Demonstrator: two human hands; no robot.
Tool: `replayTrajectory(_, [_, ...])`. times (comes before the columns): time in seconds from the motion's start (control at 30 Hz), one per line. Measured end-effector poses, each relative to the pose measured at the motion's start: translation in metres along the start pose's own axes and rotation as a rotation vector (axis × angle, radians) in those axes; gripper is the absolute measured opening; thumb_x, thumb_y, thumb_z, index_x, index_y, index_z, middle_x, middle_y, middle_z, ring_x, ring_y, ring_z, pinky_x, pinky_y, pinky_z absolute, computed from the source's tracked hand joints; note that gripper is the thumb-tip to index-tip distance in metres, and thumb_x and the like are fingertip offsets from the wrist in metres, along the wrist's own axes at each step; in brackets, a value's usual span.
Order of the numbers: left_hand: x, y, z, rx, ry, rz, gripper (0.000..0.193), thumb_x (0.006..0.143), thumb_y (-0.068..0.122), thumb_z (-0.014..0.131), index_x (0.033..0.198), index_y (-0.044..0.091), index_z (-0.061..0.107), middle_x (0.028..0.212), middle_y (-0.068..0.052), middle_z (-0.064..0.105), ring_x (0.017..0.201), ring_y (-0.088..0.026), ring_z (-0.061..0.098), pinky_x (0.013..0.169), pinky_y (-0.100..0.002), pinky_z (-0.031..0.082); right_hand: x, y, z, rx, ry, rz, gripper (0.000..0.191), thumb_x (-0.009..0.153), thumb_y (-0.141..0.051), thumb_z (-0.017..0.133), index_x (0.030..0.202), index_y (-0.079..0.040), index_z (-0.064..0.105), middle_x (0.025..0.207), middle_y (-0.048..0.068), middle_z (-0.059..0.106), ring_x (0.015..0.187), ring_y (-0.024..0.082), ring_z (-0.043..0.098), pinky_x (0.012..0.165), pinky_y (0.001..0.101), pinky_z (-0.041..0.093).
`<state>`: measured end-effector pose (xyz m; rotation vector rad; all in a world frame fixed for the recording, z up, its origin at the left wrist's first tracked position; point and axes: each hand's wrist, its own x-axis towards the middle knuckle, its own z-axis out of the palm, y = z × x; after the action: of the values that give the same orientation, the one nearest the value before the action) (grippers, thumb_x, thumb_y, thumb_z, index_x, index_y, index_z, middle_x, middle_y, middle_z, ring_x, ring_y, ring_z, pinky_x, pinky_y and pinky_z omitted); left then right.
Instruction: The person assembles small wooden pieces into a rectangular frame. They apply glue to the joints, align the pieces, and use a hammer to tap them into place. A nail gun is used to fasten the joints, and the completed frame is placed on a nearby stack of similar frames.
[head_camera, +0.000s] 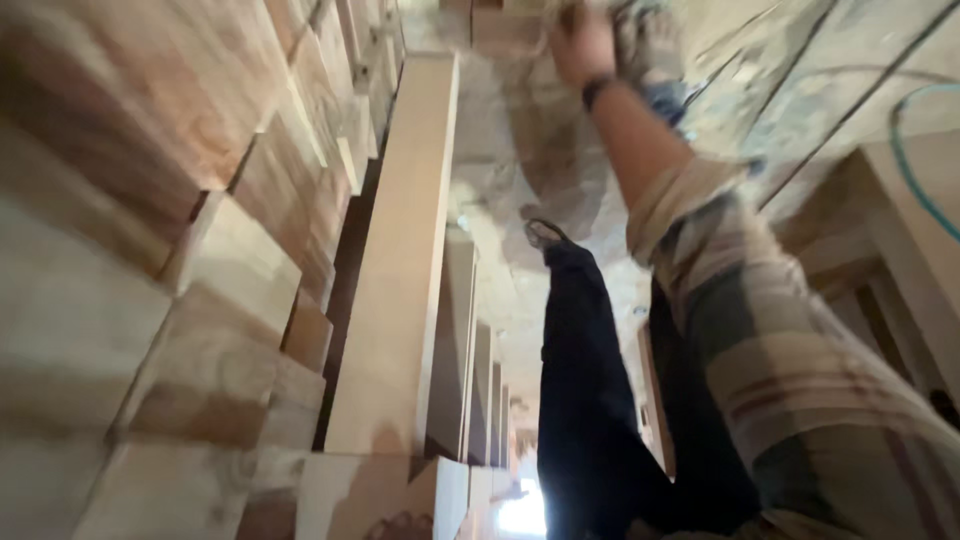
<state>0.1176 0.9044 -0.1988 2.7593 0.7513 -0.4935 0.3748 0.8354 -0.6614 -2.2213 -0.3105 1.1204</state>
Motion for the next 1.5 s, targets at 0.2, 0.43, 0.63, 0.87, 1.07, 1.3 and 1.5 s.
replayTrajectory(0.2, [0.004,0.019,-0.033,0.018,0.114,0.027,0.030,0.091,0.031,0.054,0.102,0.009,0.071,0.102,-0.010,0.068,0.090,-0.029,0.066,0.081,-0.045,0.047,-0.140,0.005,-0.093,-0.362,-0.366,0.022,0.039,0.095,-0.043,0.064,0.101,-0.006,0.075,0.095,0.024,0.071,0.089,0.045,0.068,0.079,0.0557,0.054])
replayTrajectory(0.43, [-0.005,0.038,-0.059,-0.040,0.228,0.036,0.036,0.082,0.035,0.061,0.103,0.007,0.071,0.106,-0.014,0.068,0.101,-0.032,0.062,0.096,-0.048,0.045,-0.316,-0.049,-0.215,-0.137,-0.053,0.055,0.039,0.100,-0.040,0.063,0.085,-0.005,0.066,0.093,0.022,0.068,0.093,0.043,0.065,0.083,0.0509,0.051])
replayTrajectory(0.63, [-0.026,0.051,-0.095,-0.072,0.155,0.030,0.043,0.087,0.040,0.060,0.117,0.011,0.068,0.118,-0.014,0.067,0.118,-0.035,0.058,0.111,-0.053,0.035,-0.490,-0.097,-0.292,-0.159,-0.196,0.099,0.058,0.089,-0.052,0.066,0.126,-0.007,0.062,0.125,0.024,0.065,0.121,0.041,0.061,0.102,0.0460,0.047])
replayTrajectory(0.87, [-0.085,0.076,-0.102,0.063,-0.166,-0.054,0.108,0.083,0.050,0.068,0.161,0.001,0.013,0.171,-0.019,0.001,0.159,-0.038,-0.003,0.126,-0.052,-0.002,-0.671,-0.013,-0.306,-0.259,-0.119,0.240,0.060,0.087,-0.055,0.060,0.132,-0.015,0.063,0.126,0.019,0.072,0.120,0.037,0.066,0.102,0.0442,0.052])
replayTrajectory(1.07, [-0.105,0.088,-0.102,0.287,-0.290,-0.002,0.108,0.082,0.046,0.072,0.163,0.003,0.014,0.172,-0.020,-0.009,0.157,-0.037,-0.009,0.127,-0.044,0.000,-0.794,0.066,-0.268,-0.034,0.194,0.337,0.050,0.091,-0.053,0.061,0.120,-0.013,0.066,0.113,0.022,0.075,0.108,0.040,0.070,0.094,0.0471,0.054])
replayTrajectory(1.3, [-0.159,0.128,-0.087,0.068,-0.238,0.210,0.085,0.088,0.049,0.067,0.151,-0.001,0.038,0.159,-0.026,0.033,0.148,-0.046,0.028,0.123,-0.046,0.025,-0.876,0.154,-0.215,-0.097,0.273,0.456,0.032,0.088,-0.038,0.065,0.095,-0.008,0.075,0.103,0.021,0.077,0.101,0.038,0.072,0.091,0.0479,0.056])
replayTrajectory(1.5, [-0.332,0.201,0.000,-0.254,-0.356,0.423,0.061,0.086,0.052,0.065,0.128,0.007,0.067,0.123,-0.022,0.070,0.116,-0.039,0.066,0.099,-0.047,0.052,-0.991,0.246,-0.217,0.021,0.248,0.279,0.033,0.085,-0.038,0.066,0.097,-0.010,0.077,0.103,0.018,0.076,0.100,0.036,0.071,0.088,0.0465,0.055])
